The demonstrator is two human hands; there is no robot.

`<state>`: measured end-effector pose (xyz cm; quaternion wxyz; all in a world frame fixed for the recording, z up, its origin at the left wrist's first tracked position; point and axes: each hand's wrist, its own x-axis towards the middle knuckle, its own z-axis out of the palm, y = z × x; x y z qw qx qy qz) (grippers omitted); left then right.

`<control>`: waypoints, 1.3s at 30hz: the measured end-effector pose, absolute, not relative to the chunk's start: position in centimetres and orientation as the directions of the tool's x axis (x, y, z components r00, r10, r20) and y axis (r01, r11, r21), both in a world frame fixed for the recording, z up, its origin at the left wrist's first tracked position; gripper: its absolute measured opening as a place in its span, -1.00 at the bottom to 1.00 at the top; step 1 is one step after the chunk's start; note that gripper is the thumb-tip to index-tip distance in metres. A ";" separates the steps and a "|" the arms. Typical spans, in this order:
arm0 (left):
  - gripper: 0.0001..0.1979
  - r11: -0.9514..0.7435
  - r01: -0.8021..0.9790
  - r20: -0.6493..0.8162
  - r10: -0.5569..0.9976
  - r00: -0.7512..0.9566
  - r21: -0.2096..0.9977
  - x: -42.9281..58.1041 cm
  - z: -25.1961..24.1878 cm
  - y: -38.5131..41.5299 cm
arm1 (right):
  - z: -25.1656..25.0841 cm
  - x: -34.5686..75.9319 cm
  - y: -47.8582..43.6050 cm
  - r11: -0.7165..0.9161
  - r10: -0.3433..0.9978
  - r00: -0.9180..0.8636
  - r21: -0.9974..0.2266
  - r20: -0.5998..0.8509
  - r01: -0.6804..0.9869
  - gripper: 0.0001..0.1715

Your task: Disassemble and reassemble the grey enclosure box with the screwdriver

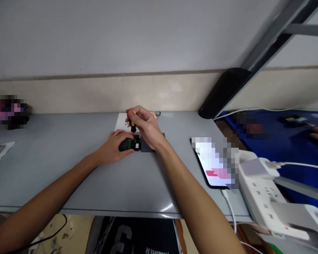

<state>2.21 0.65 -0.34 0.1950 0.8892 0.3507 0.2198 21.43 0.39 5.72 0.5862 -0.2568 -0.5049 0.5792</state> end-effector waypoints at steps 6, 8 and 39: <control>-0.75 -0.730 0.516 0.264 0.660 0.704 0.448 1.8 -0.3 0.7 | 5.6 21.1 0.6 0.213 0.961 -0.079 -0.890 0.266 -0.402 -0.55; -0.77 -0.739 0.516 0.268 0.653 0.709 0.434 1.9 -0.3 0.6 | 5.7 21.1 0.8 0.204 0.963 -0.077 -0.884 0.259 -0.421 -0.59; -0.74 -0.721 0.515 0.291 0.673 0.680 0.464 1.9 -0.6 0.7 | 5.9 21.6 1.0 0.148 0.985 0.002 -0.852 0.170 -0.503 -0.56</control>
